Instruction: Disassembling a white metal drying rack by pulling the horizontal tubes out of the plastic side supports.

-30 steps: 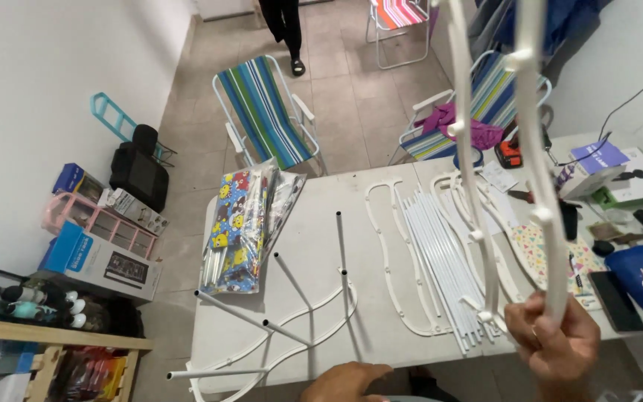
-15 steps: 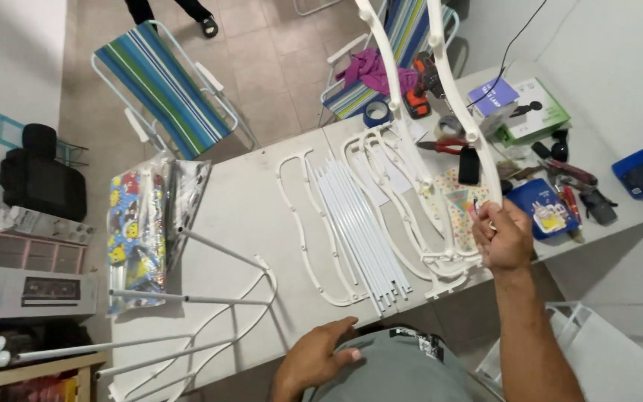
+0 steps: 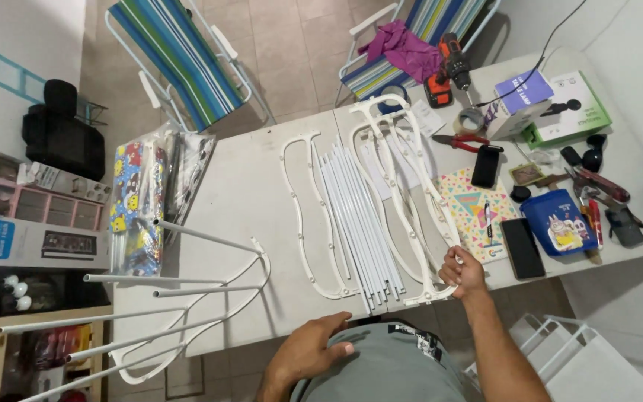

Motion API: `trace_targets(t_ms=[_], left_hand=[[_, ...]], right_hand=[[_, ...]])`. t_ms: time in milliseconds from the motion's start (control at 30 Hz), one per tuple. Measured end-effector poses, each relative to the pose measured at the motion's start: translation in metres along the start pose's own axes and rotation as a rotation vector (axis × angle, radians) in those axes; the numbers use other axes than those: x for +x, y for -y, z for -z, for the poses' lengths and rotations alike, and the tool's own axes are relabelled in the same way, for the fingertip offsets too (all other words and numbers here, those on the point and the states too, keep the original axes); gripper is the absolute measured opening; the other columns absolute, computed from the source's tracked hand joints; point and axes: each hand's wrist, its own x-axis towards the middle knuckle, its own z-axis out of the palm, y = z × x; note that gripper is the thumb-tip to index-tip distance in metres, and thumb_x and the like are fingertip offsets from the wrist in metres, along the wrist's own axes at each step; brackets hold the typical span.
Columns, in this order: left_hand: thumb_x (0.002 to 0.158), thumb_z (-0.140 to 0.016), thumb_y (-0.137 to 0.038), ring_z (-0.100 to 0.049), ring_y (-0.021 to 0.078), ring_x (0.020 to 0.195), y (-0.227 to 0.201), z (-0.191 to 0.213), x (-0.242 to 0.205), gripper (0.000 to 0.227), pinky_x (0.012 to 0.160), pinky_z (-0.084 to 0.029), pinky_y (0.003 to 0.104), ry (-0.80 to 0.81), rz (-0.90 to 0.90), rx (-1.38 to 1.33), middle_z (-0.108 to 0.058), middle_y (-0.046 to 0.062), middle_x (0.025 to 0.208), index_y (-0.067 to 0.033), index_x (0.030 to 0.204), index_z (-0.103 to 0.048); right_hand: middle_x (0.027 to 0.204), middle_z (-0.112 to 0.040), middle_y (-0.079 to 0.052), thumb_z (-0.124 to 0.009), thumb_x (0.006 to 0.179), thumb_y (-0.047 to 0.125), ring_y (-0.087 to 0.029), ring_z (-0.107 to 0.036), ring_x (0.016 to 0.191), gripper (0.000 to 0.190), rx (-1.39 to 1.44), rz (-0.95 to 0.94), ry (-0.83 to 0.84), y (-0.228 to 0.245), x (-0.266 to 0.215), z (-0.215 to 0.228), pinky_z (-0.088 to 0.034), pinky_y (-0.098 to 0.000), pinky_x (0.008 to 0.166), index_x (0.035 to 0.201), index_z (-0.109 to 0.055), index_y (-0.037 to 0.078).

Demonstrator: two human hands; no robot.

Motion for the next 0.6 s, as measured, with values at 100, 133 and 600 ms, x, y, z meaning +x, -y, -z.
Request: trace_targets(t_ms=[100,133,600], left_hand=[[0.090,-0.047,-0.066,-0.054,0.0286,0.138,-0.010,0.000,0.002,0.082,0.099,-0.048,0.046,0.064,0.043,0.009,-0.052,0.009,0.154,-0.0168,0.155,-0.040],[0.092,-0.050,-0.061,-0.054,0.0276,0.138,-0.011,0.001,0.003,0.077,0.099,-0.048,0.045,0.061,0.055,0.022,-0.052,0.008,0.154,-0.0174,0.155,-0.041],[0.090,-0.051,-0.054,-0.051,0.0365,0.132,-0.003,0.005,-0.008,0.081,0.102,-0.042,0.046,0.082,0.066,0.027,-0.053,0.016,0.149,-0.0143,0.158,-0.037]], right_hand=[[0.049,-0.031,0.007,-0.051,0.106,0.034,-0.006,-0.021,0.031,0.035,0.039,-0.054,0.028,-0.001,0.010,0.012,-0.017,-0.0245,0.029,0.078,-0.059,0.014],[0.048,-0.030,0.007,-0.051,0.106,0.034,-0.006,-0.019,0.031,0.034,0.048,-0.074,0.011,0.000,0.012,0.011,-0.015,-0.0249,0.030,0.079,-0.058,0.014],[0.065,-0.044,0.003,-0.041,0.115,0.056,-0.009,-0.030,0.047,0.056,-0.517,-0.047,-0.445,-0.003,0.067,0.086,-0.021,-0.0249,0.043,0.108,-0.063,0.006]])
